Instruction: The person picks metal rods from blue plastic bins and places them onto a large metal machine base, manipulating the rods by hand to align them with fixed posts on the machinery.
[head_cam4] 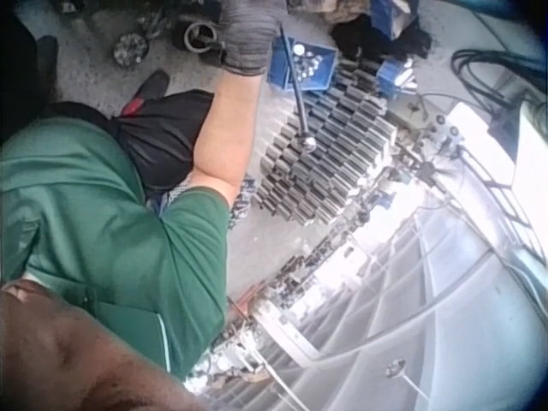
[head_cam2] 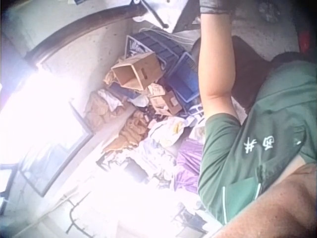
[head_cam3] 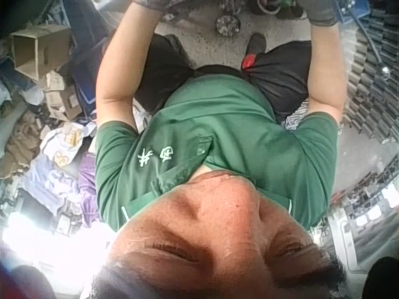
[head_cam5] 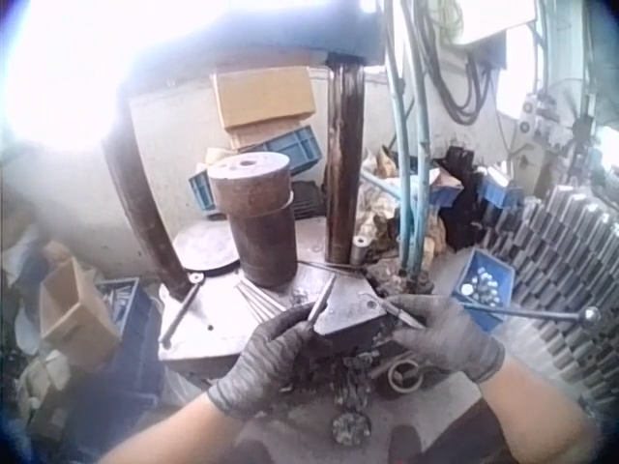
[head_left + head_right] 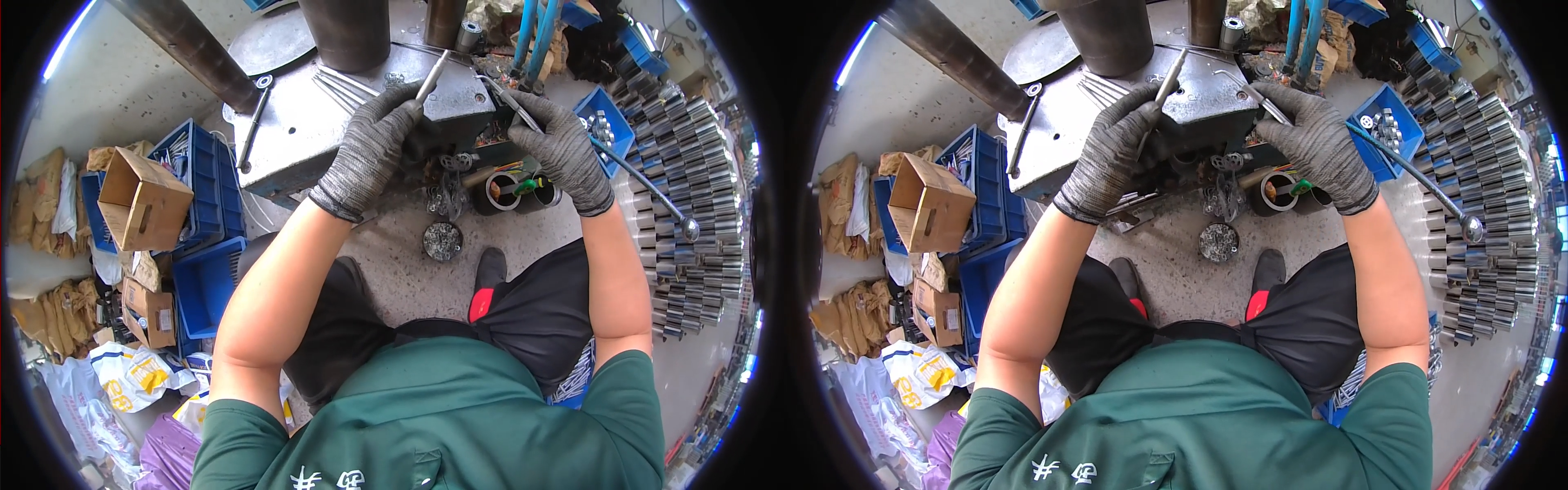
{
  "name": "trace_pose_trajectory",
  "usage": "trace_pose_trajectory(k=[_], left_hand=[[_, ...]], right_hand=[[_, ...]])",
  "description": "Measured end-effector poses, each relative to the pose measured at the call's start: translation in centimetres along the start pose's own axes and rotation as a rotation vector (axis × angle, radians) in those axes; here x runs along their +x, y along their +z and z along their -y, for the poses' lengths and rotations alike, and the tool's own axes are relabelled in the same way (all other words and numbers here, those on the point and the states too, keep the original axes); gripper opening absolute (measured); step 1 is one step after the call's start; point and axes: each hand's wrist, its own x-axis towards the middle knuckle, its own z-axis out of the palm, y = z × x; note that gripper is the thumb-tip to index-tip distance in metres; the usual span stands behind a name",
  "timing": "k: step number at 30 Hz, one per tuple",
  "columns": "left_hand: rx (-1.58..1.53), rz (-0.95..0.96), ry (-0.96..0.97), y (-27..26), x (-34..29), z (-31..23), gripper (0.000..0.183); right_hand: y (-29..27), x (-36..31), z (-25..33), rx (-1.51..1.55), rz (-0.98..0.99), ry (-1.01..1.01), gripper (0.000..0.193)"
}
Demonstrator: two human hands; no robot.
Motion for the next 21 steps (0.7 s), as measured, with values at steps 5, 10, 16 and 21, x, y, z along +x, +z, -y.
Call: trace_pose_trajectory(k=[5,10,16,21], left_hand=[[0.113,0.004,-0.037,0.3,-0.4,-0.4,0.043],[0.283,0.069,0.102,0.1,-0.8,-0.3,0.042],[0.680,0.076,0.259,-0.8,-1.4,-0.7,0.041],[0.392,0.132,0.066,-0.7,-2.3,-1.5,0.039]], right_hand=[[-0.4,-0.3,-0.2,0.023,0.011,0.001,0.049],[0.0,-0.6,-0.4,-0.009,0.109,-0.024,0.048],[-0.4,-1.0,1.2,-0.158,0.168,0.043,0.046],[-0.5,-1.2,1.3,-0.121,0.242,0.006,0.046]])
